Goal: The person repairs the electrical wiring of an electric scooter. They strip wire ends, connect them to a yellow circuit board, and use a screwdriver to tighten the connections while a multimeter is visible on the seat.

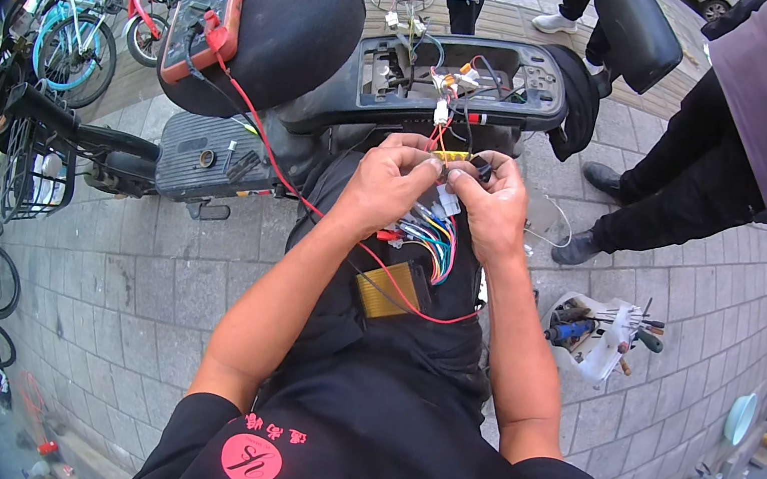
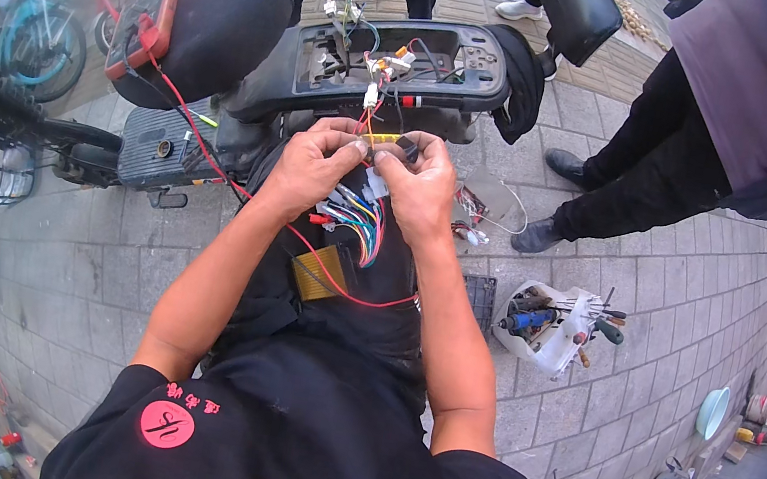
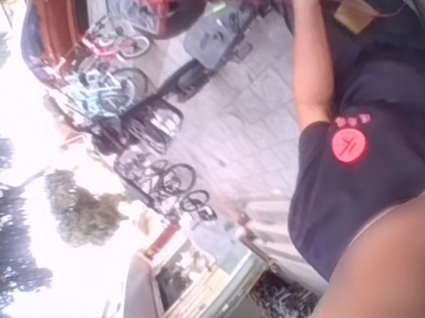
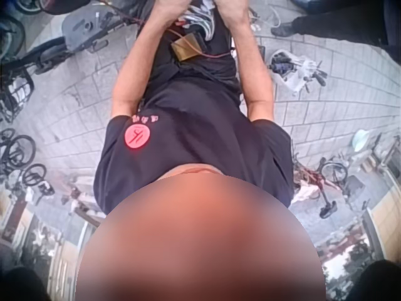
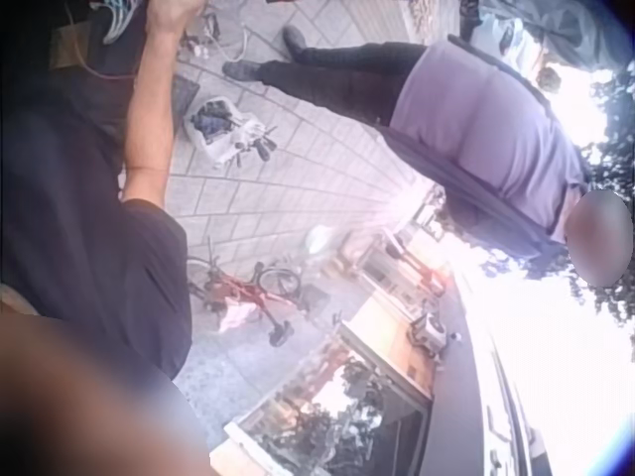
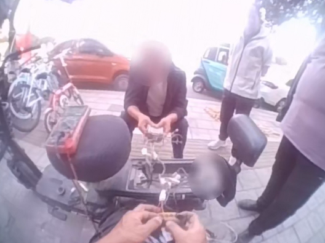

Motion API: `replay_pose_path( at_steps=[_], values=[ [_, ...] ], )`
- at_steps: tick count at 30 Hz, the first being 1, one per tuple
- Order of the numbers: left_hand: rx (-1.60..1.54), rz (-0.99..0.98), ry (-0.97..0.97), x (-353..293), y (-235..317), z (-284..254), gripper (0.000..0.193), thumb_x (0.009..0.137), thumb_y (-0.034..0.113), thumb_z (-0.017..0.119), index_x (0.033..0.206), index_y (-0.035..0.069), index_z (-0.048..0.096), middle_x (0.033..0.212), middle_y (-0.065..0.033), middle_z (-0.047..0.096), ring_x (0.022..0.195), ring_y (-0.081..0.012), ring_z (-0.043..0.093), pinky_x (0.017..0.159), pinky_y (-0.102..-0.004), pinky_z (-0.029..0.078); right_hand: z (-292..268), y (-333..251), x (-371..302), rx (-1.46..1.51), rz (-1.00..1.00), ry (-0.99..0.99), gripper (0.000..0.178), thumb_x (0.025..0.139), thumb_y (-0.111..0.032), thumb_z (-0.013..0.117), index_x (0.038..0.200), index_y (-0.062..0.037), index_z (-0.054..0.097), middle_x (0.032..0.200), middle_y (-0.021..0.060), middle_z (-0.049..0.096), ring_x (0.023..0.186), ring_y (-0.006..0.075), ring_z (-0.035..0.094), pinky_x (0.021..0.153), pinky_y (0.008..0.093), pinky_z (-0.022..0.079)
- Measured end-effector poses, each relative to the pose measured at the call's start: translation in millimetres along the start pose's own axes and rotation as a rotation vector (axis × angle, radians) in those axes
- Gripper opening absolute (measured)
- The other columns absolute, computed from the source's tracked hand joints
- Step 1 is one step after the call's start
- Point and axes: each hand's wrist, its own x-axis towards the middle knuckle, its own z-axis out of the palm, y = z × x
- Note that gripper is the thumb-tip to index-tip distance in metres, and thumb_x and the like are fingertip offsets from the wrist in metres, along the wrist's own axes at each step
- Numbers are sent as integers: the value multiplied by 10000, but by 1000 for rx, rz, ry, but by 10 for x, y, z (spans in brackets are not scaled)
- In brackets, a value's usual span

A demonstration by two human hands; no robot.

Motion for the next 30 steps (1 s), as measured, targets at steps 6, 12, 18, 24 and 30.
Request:
replay_pose_path(
  at_steps=[6, 12, 18, 24, 30],
  values=[
    [-2, -52, 5, -29, 150, -14, 286, 986, 232, 834, 1100, -29, 853, 1391, -152, 683, 1218, -201, 685, 1004, -336, 554, -11, -2, -48, 47, -13, -2, 414, 977, 28, 734, 1325, 59, 513, 1102, 122, 754, 924, 136, 723, 844, 279, 600],
    [179, 33, 81, -94, 198, 58, 306, 966, 273, 842, 1125, 12, 859, 1353, -198, 718, 1204, -256, 722, 985, -375, 588, -31, 48, -67, 99, -18, 2, 388, 1001, 17, 718, 1329, 51, 514, 1113, 127, 763, 915, 134, 725, 842, 277, 599],
    [250, 83, 86, -125, 157, 83, 299, 976, 259, 822, 1158, 25, 854, 1372, -198, 711, 1225, -286, 717, 1029, -397, 571, -49, 41, -69, 85, -35, -18, 378, 1034, -21, 723, 1340, 47, 513, 1121, 130, 770, 936, 134, 734, 828, 269, 600],
    [312, 123, 109, -153, 143, 118, 281, 979, 254, 787, 1141, 36, 860, 1407, -209, 689, 1253, -321, 705, 1043, -420, 573, -49, 55, -73, 74, -59, -47, 365, 1050, -23, 710, 1353, 37, 515, 1152, 148, 779, 953, 133, 740, 851, 275, 612],
    [327, 125, 128, -187, 141, 143, 287, 979, 238, 789, 1143, 8, 841, 1433, -237, 667, 1304, -361, 679, 1096, -422, 542, -96, 50, -59, 130, -40, -101, 329, 1086, -53, 667, 1367, 24, 515, 1174, 181, 786, 980, 174, 768, 887, 295, 625]
  ],
)
